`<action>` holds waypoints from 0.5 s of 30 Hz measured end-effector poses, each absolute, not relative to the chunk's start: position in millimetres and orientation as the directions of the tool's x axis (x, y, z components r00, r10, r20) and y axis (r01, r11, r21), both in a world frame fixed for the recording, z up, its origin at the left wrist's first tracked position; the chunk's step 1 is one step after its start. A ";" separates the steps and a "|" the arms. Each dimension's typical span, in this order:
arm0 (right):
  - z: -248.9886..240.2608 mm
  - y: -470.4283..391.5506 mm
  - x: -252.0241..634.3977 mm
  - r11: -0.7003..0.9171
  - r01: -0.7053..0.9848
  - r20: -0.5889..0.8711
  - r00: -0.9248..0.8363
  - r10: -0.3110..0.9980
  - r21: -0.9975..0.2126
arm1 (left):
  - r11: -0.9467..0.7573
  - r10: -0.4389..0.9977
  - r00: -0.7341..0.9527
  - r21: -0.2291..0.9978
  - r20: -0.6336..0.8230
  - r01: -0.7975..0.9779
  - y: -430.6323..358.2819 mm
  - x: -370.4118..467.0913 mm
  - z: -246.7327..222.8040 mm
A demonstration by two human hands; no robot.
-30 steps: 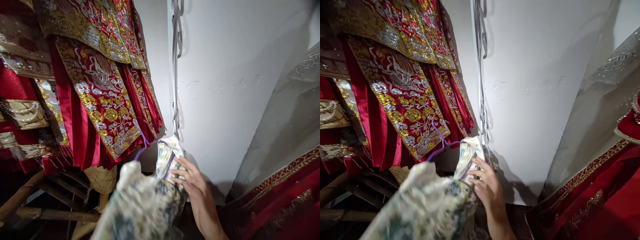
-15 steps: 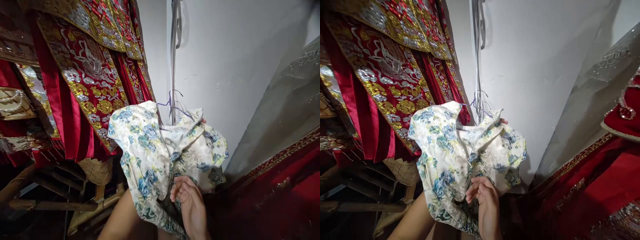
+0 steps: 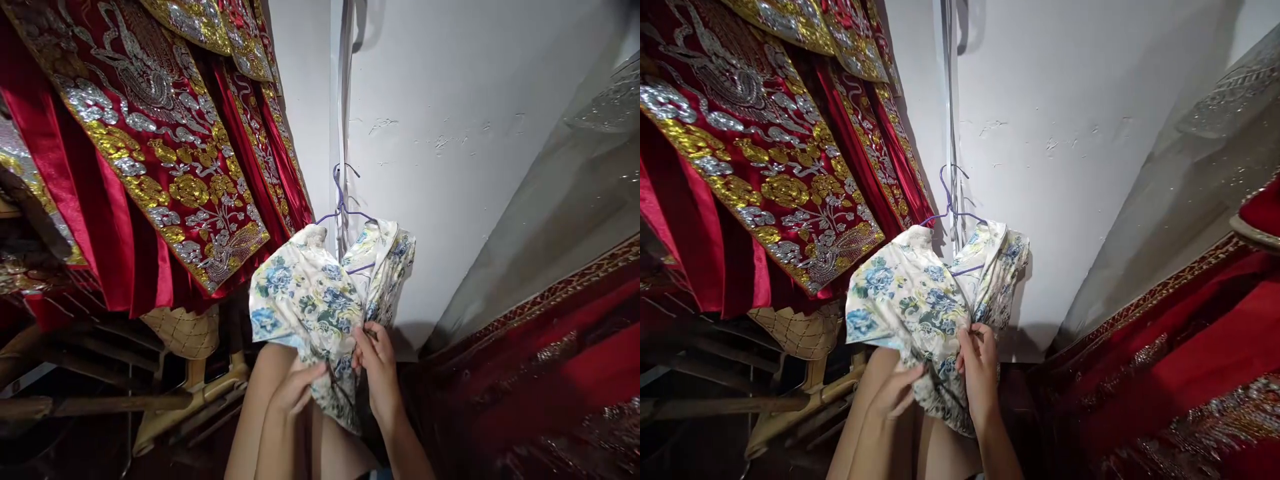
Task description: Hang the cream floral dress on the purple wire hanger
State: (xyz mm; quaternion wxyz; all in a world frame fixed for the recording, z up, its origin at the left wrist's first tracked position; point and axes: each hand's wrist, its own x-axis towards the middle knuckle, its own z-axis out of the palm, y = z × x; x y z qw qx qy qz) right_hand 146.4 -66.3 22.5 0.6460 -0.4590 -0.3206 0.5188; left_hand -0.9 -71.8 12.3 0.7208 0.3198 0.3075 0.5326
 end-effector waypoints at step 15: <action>20.3 -65.6 166.7 0.085 -0.377 0.028 0.154 0.988 -0.922 | -0.009 0.943 -0.273 0.807 -0.190 -0.591 -65.6 -12.0 4.1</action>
